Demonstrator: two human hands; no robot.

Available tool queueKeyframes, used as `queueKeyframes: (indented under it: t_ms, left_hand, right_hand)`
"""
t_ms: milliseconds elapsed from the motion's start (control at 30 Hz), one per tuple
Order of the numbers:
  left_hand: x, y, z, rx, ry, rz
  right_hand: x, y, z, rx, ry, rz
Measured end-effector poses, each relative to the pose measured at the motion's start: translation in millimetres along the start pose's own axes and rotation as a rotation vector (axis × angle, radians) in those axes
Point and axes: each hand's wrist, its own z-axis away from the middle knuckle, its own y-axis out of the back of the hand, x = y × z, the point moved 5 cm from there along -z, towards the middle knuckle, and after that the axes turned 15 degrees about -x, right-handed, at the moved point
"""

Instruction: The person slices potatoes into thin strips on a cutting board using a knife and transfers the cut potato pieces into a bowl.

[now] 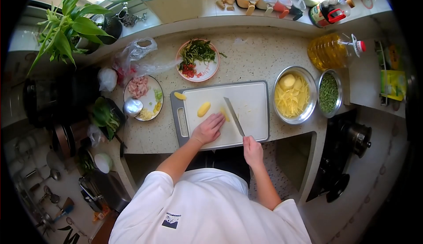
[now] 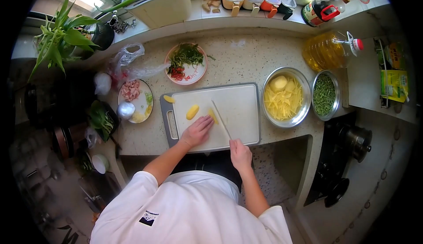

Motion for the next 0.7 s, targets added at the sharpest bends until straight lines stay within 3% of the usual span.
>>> queueKeyframes:
  t_ms: [700]
  left_hand:
    - [0.2,0.6,-2.2,0.004,0.011,0.001]
  right_hand:
    - [1.5,-25.1,15.8,-0.010,-0.045,0.138]
